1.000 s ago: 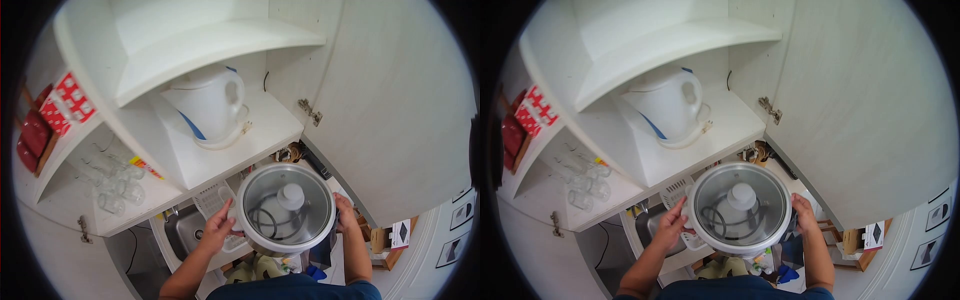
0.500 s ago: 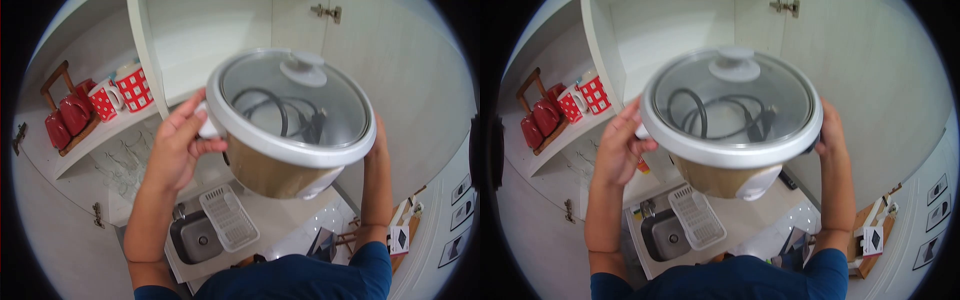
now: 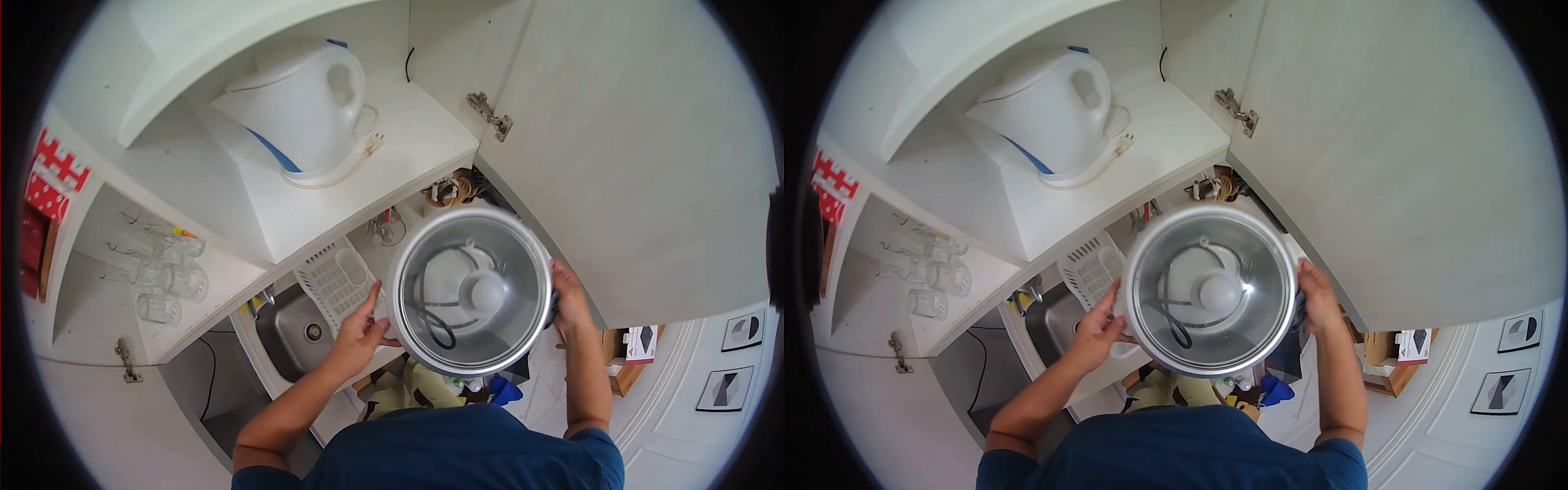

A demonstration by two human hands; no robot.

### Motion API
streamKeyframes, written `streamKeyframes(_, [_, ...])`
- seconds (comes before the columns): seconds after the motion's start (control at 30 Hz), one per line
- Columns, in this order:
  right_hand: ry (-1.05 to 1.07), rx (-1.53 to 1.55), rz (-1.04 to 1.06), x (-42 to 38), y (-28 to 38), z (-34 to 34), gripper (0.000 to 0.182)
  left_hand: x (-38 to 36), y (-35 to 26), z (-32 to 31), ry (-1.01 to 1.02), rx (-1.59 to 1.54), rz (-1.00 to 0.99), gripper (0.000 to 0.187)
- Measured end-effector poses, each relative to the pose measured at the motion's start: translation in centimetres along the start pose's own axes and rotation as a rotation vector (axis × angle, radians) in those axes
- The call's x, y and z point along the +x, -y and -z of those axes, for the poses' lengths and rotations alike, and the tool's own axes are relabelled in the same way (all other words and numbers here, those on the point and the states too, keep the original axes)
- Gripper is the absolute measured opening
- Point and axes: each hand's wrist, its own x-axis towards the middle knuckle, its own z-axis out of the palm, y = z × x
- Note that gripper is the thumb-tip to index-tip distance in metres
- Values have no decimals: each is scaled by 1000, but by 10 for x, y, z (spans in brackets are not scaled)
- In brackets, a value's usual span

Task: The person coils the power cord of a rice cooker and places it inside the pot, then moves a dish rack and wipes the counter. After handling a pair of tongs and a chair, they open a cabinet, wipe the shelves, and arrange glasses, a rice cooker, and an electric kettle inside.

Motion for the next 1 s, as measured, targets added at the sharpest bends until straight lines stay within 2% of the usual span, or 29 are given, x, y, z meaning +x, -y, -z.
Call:
streamKeyframes(0.13, [-125, 14, -209, 40, -109, 44, 12, 54, 127, 18, -79, 109, 76, 61])
streamKeyframes(0.2, [-129, 1, -245, 65, -160, 62, 13, 83, 180, 27, -68, -20, 156, 60])
streamKeyframes(0.3, [-138, -2, -342, 105, -222, 88, 12, 124, 241, 38, -127, 6, 275, 59])
streamKeyframes(0.43, [-147, -70, -410, 157, -288, 110, 10, 176, 305, 57, -234, 55, 280, 54])
streamKeyframes(0.5, [-149, -101, -421, 181, -323, 125, 10, 193, 314, 61, -307, 81, 277, 52])
streamKeyframes(0.57, [-98, -197, -423, 197, -329, 123, 17, 207, 321, 67, -363, 198, 325, 52])
streamKeyframes(0.7, [-79, -243, -477, 218, -335, 116, 17, 223, 337, 80, -383, 261, 394, 54])
streamKeyframes(0.77, [-87, -293, -490, 228, -338, 114, 17, 224, 340, 82, -408, 495, 311, 57])
streamKeyframes(0.87, [-79, -321, -512, 241, -342, 105, 18, 229, 349, 84, -443, 596, 253, 61])
streamKeyframes(0.93, [-110, -122, -544, 247, -342, 102, 21, 232, 352, 88, -428, 551, 259, 62])
streamKeyframes(1.0, [-106, -202, -569, 250, -339, 99, 23, 230, 349, 87, -408, 504, 255, 64])
